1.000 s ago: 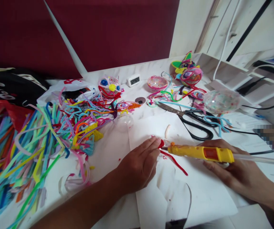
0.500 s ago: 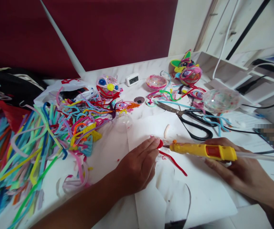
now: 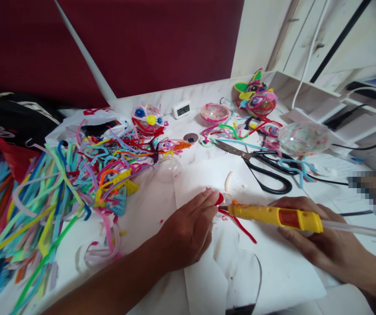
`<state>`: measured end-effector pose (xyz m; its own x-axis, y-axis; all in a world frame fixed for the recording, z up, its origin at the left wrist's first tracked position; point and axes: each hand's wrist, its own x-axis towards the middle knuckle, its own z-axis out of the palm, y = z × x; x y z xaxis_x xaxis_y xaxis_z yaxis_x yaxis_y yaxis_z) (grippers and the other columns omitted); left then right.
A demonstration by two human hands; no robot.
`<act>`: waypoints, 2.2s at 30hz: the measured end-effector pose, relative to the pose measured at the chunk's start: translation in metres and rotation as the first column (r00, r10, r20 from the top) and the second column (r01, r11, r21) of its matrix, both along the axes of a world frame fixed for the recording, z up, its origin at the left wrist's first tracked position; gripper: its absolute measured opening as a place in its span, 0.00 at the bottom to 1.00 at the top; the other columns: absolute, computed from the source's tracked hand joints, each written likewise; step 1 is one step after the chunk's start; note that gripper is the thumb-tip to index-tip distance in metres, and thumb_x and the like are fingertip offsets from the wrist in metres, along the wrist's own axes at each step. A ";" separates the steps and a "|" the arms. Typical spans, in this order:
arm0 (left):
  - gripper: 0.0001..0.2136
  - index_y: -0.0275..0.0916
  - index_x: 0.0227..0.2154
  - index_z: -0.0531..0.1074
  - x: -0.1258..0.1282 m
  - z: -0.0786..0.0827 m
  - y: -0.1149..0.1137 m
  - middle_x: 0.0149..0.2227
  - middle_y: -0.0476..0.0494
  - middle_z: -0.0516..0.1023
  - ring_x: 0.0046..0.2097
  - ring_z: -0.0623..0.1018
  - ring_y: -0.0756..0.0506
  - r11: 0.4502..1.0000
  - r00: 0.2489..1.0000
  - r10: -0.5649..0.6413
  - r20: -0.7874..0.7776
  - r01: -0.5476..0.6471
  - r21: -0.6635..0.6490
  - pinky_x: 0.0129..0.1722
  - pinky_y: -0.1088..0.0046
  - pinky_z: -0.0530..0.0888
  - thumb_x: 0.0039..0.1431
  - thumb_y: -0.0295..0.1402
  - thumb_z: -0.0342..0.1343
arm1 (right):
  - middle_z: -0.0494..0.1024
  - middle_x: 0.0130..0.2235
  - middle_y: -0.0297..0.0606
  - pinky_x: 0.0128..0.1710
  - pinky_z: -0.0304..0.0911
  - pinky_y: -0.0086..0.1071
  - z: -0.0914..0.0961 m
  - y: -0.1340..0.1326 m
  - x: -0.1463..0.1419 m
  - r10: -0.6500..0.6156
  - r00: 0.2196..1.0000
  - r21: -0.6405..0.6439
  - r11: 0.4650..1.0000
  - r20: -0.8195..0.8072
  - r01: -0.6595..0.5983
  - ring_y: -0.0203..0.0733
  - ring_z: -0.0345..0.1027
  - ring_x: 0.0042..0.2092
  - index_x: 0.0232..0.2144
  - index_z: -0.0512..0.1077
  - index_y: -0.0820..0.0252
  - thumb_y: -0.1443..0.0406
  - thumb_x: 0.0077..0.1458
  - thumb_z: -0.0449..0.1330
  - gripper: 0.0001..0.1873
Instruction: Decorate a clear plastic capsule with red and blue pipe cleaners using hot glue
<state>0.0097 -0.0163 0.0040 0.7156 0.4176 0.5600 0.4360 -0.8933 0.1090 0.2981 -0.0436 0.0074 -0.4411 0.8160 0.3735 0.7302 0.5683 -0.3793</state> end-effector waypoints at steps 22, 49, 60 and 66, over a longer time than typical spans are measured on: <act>0.20 0.21 0.52 0.59 -0.001 -0.001 0.001 0.56 0.22 0.65 0.64 0.57 0.34 0.999 1.000 -0.006 0.005 0.006 -0.042 0.58 0.52 0.68 0.56 0.20 0.47 | 0.73 0.41 0.38 0.32 0.68 0.37 -0.001 0.000 0.001 -0.034 0.999 -0.003 0.999 -0.042 0.034 0.43 0.71 0.36 0.42 0.64 0.52 0.64 0.58 0.53 0.09; 0.20 0.20 0.52 0.60 0.000 0.002 -0.001 0.56 0.20 0.66 0.63 0.59 0.33 1.000 1.000 0.010 -0.006 -0.010 -0.030 0.58 0.52 0.69 0.55 0.19 0.48 | 0.74 0.42 0.39 0.36 0.68 0.38 -0.004 -0.004 0.003 -0.032 0.999 -0.022 0.999 0.019 0.032 0.44 0.71 0.39 0.46 0.62 0.54 0.64 0.57 0.53 0.13; 0.21 0.18 0.52 0.60 -0.001 0.000 0.000 0.56 0.20 0.65 0.64 0.58 0.33 0.999 1.000 -0.002 0.002 0.002 -0.037 0.59 0.53 0.67 0.54 0.19 0.49 | 0.73 0.40 0.39 0.30 0.68 0.38 0.001 0.005 -0.002 -0.037 0.999 0.094 0.995 -0.007 0.038 0.44 0.72 0.35 0.39 0.66 0.54 0.65 0.57 0.53 0.06; 0.20 0.19 0.52 0.60 -0.001 0.001 0.000 0.56 0.21 0.65 0.64 0.58 0.34 0.999 1.000 -0.006 0.002 0.006 -0.047 0.59 0.53 0.67 0.54 0.19 0.48 | 0.73 0.40 0.40 0.29 0.68 0.38 0.002 0.004 -0.001 -0.038 0.999 0.110 0.993 0.008 0.037 0.44 0.72 0.34 0.40 0.65 0.55 0.66 0.58 0.53 0.06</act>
